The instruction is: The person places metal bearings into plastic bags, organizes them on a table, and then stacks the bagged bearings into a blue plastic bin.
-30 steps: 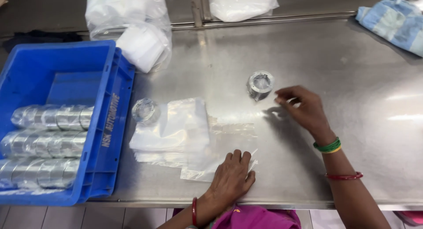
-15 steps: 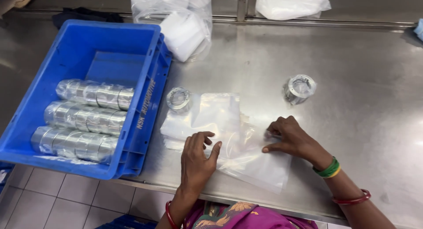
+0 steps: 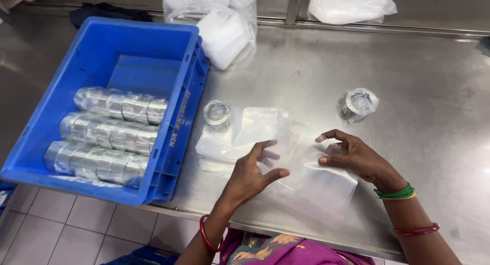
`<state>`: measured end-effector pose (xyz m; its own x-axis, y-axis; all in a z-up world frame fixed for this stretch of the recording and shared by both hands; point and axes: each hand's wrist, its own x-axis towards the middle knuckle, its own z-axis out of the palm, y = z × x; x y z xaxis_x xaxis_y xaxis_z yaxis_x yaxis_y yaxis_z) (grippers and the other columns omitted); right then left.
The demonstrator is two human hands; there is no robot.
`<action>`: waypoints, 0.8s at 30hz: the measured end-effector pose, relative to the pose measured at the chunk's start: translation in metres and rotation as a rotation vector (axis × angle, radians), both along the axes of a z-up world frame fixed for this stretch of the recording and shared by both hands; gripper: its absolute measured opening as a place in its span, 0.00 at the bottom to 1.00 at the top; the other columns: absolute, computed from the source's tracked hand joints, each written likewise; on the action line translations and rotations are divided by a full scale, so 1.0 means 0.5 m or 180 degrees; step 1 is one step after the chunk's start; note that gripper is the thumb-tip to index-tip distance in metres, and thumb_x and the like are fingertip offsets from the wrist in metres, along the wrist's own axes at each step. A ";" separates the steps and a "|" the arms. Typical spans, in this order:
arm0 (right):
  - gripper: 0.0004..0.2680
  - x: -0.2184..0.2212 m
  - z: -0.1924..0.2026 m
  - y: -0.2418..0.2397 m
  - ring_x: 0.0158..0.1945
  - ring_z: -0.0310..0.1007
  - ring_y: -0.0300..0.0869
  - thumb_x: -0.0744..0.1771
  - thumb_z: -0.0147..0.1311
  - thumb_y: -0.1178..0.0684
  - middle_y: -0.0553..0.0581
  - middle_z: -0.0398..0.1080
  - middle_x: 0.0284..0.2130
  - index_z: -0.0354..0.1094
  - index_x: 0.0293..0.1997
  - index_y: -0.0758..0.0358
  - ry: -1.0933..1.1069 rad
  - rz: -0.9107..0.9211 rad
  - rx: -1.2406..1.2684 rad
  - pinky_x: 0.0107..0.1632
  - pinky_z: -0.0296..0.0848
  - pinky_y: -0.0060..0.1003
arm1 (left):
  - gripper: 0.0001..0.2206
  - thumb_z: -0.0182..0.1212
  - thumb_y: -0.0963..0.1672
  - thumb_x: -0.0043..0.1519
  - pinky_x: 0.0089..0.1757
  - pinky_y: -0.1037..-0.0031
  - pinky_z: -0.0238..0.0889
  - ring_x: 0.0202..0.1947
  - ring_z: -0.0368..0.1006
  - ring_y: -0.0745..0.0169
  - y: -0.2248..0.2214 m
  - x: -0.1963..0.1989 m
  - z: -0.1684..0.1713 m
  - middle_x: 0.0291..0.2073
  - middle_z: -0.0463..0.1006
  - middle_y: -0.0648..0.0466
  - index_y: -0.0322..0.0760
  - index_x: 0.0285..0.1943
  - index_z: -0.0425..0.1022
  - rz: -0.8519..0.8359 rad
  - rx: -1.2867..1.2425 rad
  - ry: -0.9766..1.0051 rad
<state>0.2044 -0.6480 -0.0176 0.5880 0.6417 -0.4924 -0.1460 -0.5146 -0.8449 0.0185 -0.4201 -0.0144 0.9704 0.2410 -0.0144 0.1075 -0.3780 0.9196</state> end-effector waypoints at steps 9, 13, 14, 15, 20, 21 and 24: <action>0.24 0.035 -0.019 -0.089 0.43 0.76 0.40 0.60 0.66 0.57 0.59 0.75 0.36 0.64 0.63 0.60 -0.0251 -0.0710 0.0362 0.49 0.75 0.34 | 0.15 0.61 0.40 0.62 0.32 0.70 0.74 0.30 0.79 0.62 0.000 0.125 -0.017 0.34 0.82 0.49 0.38 0.58 0.72 0.0708 -0.0146 0.0108; 0.21 0.059 -0.059 -0.105 0.42 0.76 0.40 0.62 0.64 0.60 0.59 0.73 0.37 0.65 0.61 0.62 -0.0636 -0.0855 0.0622 0.46 0.78 0.34 | 0.23 0.65 0.37 0.57 0.45 0.60 0.68 0.45 0.76 0.47 -0.064 0.146 -0.031 0.43 0.79 0.42 0.29 0.62 0.69 0.0721 0.1149 -0.0927; 0.19 0.063 -0.061 -0.103 0.43 0.76 0.39 0.62 0.64 0.60 0.56 0.74 0.39 0.66 0.59 0.63 -0.1047 -0.0832 0.0702 0.46 0.78 0.33 | 0.23 0.66 0.39 0.55 0.48 0.58 0.67 0.50 0.73 0.44 -0.092 0.148 -0.020 0.48 0.76 0.41 0.30 0.61 0.69 0.0641 0.1836 -0.1243; 0.17 0.068 -0.062 -0.100 0.45 0.76 0.38 0.62 0.64 0.61 0.54 0.75 0.42 0.67 0.56 0.63 -0.1464 -0.0804 0.0775 0.47 0.78 0.31 | 0.23 0.68 0.40 0.54 0.52 0.56 0.65 0.55 0.70 0.40 -0.118 0.149 -0.009 0.54 0.73 0.40 0.31 0.59 0.70 0.0560 0.2518 -0.1570; 0.15 0.072 -0.032 -0.102 0.48 0.75 0.40 0.63 0.67 0.59 0.56 0.72 0.48 0.70 0.53 0.63 -0.2913 -0.1035 0.0716 0.46 0.80 0.32 | 0.26 0.70 0.45 0.58 0.46 0.61 0.68 0.48 0.68 0.47 -0.215 0.139 -0.042 0.49 0.70 0.40 0.28 0.63 0.68 -0.1333 0.1580 -0.0594; 0.15 0.075 -0.033 -0.107 0.48 0.75 0.41 0.64 0.67 0.58 0.58 0.70 0.49 0.70 0.54 0.62 -0.3239 -0.1158 0.0642 0.45 0.81 0.32 | 0.29 0.71 0.47 0.54 0.44 0.59 0.67 0.45 0.67 0.46 -0.227 0.141 -0.037 0.44 0.69 0.41 0.26 0.62 0.68 -0.1619 0.1551 -0.0388; 0.17 0.098 -0.046 -0.121 0.47 0.77 0.39 0.64 0.66 0.58 0.59 0.67 0.50 0.67 0.58 0.61 -0.2847 -0.1429 0.0497 0.45 0.80 0.32 | 0.28 0.69 0.47 0.53 0.36 0.59 0.64 0.42 0.65 0.46 -0.241 0.151 -0.078 0.41 0.68 0.42 0.24 0.59 0.69 -0.1691 0.2016 -0.0623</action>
<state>0.2536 -0.7087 -0.0407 0.9028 0.2902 0.3173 0.4206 -0.4422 -0.7922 0.0940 -0.5405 -0.0535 0.9279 -0.3416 0.1494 -0.3689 -0.7830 0.5008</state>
